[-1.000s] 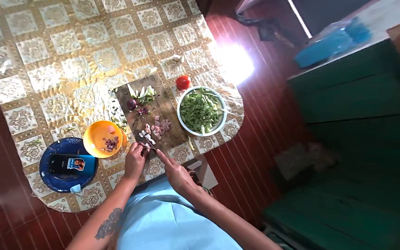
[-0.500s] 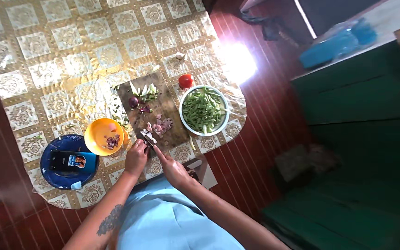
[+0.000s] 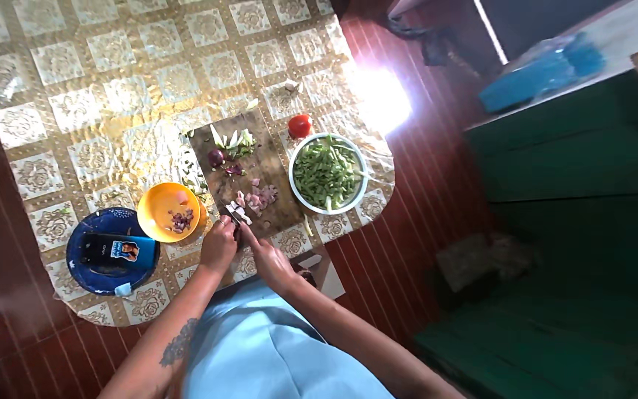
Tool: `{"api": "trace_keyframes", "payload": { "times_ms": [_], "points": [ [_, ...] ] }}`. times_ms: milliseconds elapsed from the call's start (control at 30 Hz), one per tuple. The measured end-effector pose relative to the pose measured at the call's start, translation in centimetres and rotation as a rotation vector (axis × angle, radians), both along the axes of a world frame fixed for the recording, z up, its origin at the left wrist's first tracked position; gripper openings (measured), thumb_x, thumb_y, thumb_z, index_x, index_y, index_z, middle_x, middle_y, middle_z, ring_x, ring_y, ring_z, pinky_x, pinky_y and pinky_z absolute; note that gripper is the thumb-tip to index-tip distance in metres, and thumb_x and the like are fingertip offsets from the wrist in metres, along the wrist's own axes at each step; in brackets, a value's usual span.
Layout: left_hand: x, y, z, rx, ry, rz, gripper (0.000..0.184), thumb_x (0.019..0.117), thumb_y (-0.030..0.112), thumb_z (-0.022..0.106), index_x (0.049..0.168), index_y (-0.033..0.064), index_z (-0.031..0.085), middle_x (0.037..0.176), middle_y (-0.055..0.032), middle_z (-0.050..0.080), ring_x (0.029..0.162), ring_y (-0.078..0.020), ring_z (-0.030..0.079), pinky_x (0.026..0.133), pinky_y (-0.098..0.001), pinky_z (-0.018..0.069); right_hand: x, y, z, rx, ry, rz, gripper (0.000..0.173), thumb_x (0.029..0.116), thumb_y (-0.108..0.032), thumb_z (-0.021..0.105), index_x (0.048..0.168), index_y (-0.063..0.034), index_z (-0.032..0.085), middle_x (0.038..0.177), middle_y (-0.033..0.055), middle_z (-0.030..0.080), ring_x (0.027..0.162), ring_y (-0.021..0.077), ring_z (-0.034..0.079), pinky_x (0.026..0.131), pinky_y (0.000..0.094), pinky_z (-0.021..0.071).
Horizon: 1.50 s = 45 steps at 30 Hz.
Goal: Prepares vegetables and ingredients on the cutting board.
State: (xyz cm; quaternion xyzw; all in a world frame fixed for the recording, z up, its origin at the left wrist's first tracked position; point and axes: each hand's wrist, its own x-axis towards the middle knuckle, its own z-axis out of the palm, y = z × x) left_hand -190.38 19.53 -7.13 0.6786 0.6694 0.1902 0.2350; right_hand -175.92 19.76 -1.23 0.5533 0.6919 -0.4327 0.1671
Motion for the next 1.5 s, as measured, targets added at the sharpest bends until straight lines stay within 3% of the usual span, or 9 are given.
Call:
{"api": "trace_keyframes", "payload": {
  "times_ms": [200,333,500,667,800,933,1100,1300,1500],
  "points": [
    [-0.5,0.0,-0.6,0.04,-0.041,-0.003,0.009,0.089,-0.003,0.069,0.085,-0.0103,0.07,0.108,-0.0259,0.07,0.097,-0.0389,0.072,0.083,-0.0515,0.0602,-0.8,1.1,-0.1,-0.03,-0.035,0.012,0.07,0.1072,-0.004,0.034,0.167,-0.0287,0.008,0.13,0.0278,0.061,0.106,0.0441,0.068,0.092,0.0564,0.054],
    [-0.4,0.1,-0.7,0.046,-0.036,-0.023,0.009,0.0876,0.001,0.071,0.085,-0.0066,0.073,0.108,-0.0229,0.072,0.093,-0.0362,0.074,0.081,-0.0491,0.0611,0.5,-0.1,0.1,0.013,0.0,0.006,0.068,0.1071,-0.005,0.034,0.167,-0.0281,0.01,0.126,0.028,0.063,0.097,0.0445,0.07,0.086,0.0574,0.0555],
    [0.1,-0.4,-1.1,0.058,-0.033,-0.05,0.006,0.088,-0.004,0.068,0.085,-0.0091,0.071,0.11,-0.0251,0.071,0.094,-0.0384,0.074,0.079,-0.0504,0.0615,-0.8,1.3,-0.5,-0.009,-0.039,0.006,0.07,0.107,-0.003,0.035,0.167,-0.0292,0.009,0.13,0.027,0.061,0.107,0.0444,0.067,0.092,0.0566,0.0538],
    [-0.1,0.3,-0.2,0.019,-0.03,-0.004,0.011,0.0878,0.003,0.07,0.089,-0.006,0.075,0.11,-0.0225,0.072,0.097,-0.0361,0.074,0.084,-0.0491,0.0604,1.7,-1.6,-0.4,-0.008,0.001,-0.02,0.07,0.1062,-0.004,0.035,0.167,-0.0285,0.009,0.125,0.0273,0.063,0.098,0.0445,0.07,0.086,0.0585,0.0555],
    [-0.3,-0.1,-0.9,0.059,-0.08,-0.013,0.009,0.0871,0.002,0.073,0.086,-0.0064,0.073,0.107,-0.0234,0.072,0.095,-0.0364,0.073,0.082,-0.0495,0.0609,0.5,-0.5,-0.7,-0.025,-0.024,0.0,0.069,0.108,-0.006,0.032,0.167,-0.0301,0.006,0.126,0.0258,0.063,0.101,0.0432,0.069,0.088,0.0568,0.0555],
    [-0.1,-0.1,-0.8,0.083,-0.12,0.091,0.014,0.091,0.006,0.072,0.097,-0.0057,0.075,0.11,-0.0241,0.071,0.098,-0.0372,0.072,0.086,-0.0505,0.0596,2.5,-1.4,-0.9,0.143,0.158,-0.087,0.062,0.106,-0.007,0.036,0.165,-0.0244,0.024,0.113,0.0254,0.069,0.086,0.0414,0.071,0.079,0.0567,0.0568],
    [0.4,0.5,-0.3,0.083,-0.15,0.152,0.022,0.0923,-0.001,0.064,0.112,-0.0089,0.071,0.127,-0.0283,0.065,0.112,-0.0407,0.068,0.094,-0.0504,0.0567,3.4,-1.3,0.1,0.136,0.234,-0.149,0.061,0.1059,-0.008,0.037,0.164,-0.0226,0.028,0.127,0.0238,0.066,0.091,0.0396,0.072,0.083,0.0555,0.0567],
    [1.2,1.0,0.0,-0.085,-0.079,0.087,0.069,0.0843,0.029,0.083,0.134,-0.0089,0.055,0.145,-0.0302,0.048,0.13,-0.0428,0.054,0.108,-0.0498,0.0476,3.6,-1.2,-0.1,0.194,0.314,-0.262,0.06,0.1051,-0.008,0.041,0.163,-0.0184,0.03,0.109,0.0206,0.071,0.086,0.0344,0.07,0.083,0.0512,0.0566],
    [0.6,3.9,0.2,-0.057,-0.04,0.126,0.038,0.0951,0.014,0.071,0.126,-0.0057,0.063,0.138,-0.0281,0.055,0.124,-0.0452,0.058,0.102,-0.0562,0.05,4.5,-0.9,0.1,0.162,0.283,-0.254,0.06,0.1058,-0.009,0.042,0.163,-0.0192,0.03,0.118,0.0222,0.07,0.092,0.0361,0.071,0.088,0.0523,0.0555]
  ]
}}
